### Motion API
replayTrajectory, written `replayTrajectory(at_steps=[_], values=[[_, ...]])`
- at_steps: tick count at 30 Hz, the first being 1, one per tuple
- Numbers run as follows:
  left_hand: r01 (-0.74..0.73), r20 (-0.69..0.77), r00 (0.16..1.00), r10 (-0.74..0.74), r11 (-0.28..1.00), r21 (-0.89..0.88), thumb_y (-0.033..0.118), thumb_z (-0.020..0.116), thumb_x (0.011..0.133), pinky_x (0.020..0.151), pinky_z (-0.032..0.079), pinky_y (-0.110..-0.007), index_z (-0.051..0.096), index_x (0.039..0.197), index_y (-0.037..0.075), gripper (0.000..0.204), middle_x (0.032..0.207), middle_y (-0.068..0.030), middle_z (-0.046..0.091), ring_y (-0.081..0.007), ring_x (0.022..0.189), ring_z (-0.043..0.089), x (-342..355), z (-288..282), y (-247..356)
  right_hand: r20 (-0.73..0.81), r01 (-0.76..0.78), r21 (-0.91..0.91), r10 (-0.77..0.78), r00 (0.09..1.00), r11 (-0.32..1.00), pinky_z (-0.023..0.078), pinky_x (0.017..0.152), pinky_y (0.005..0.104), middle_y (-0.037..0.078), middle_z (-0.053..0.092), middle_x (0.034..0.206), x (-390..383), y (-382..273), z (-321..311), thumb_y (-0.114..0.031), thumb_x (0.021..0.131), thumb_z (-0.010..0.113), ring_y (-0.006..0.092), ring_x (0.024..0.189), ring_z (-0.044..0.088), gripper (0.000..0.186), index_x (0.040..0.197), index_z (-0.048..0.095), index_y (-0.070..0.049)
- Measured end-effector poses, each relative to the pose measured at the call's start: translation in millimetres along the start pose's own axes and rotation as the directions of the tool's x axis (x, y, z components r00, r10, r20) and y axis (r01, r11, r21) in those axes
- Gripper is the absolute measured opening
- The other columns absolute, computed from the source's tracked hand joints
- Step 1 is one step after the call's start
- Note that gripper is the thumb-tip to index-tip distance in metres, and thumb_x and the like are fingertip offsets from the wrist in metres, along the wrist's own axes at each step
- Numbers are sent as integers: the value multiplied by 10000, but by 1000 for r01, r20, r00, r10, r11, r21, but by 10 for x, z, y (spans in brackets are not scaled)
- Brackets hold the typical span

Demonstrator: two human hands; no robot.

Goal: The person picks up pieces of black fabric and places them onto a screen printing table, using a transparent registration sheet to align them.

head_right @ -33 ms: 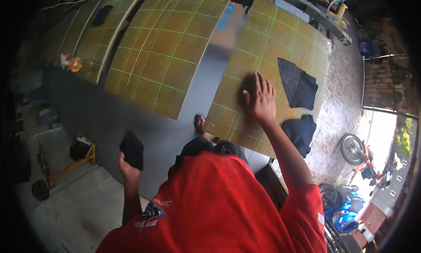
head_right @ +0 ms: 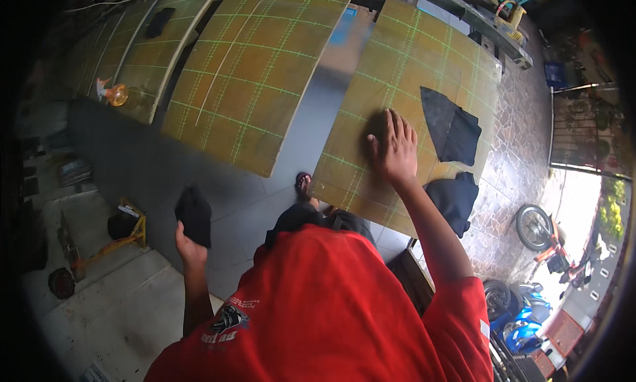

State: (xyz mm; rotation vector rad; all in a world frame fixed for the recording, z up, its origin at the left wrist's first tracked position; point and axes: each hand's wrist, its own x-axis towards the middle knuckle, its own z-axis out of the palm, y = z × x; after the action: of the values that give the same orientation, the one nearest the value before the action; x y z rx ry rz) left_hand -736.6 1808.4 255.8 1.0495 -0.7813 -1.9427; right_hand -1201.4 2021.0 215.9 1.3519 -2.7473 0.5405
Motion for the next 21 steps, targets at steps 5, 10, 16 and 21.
replayTrajectory(at_steps=[5, 10, 16, 21], values=[[-471, 340, 882, 327, 636, 611, 213, 426, 1016, 950, 447, -378, 574, 1155, -87, 362, 1077, -171, 615, -283, 979, 583, 633, 925, -184, -8, -21, -4, 21, 1000, 1000, 275, 1119, 465, 192, 421, 1446, -1, -10, 11, -367, 922, 560, 356, 1337, 379, 665, 1436, 362, 5], [-989, 985, 131, -115, 50, 138, 194, 484, 960, 1118, 263, -548, 607, 1054, -95, 328, 1296, -255, 537, -386, 1306, 431, 1238, 2464, -897, -21, -41, 34, 42, 999, 999, 274, 1122, 461, 205, 422, 1442, 11, 11, -1, -369, 916, 565, 355, 1338, 380, 673, 1438, 362, 6], [-989, 840, -113, -530, -20, -145, 267, 493, 933, 1201, 100, -485, 237, 1529, 62, 680, 1603, -114, 200, -265, 1493, 144, 1903, 2950, -1405, 18, -69, 34, 68, 998, 997, 306, 1091, 458, 198, 456, 1407, 65, -39, -99, -344, 880, 604, 344, 1300, 420, 684, 1413, 385, 24], [-941, 888, -164, -430, -201, -272, 328, 405, 980, 1202, 111, -480, 289, 1510, 54, 608, 1594, -111, 237, -274, 1484, 178, 2944, 3887, -1775, 76, -111, -18, 112, 991, 994, 307, 1092, 463, 189, 450, 1421, 72, -73, -135, -334, 869, 609, 350, 1295, 426, 685, 1421, 392, 8]])
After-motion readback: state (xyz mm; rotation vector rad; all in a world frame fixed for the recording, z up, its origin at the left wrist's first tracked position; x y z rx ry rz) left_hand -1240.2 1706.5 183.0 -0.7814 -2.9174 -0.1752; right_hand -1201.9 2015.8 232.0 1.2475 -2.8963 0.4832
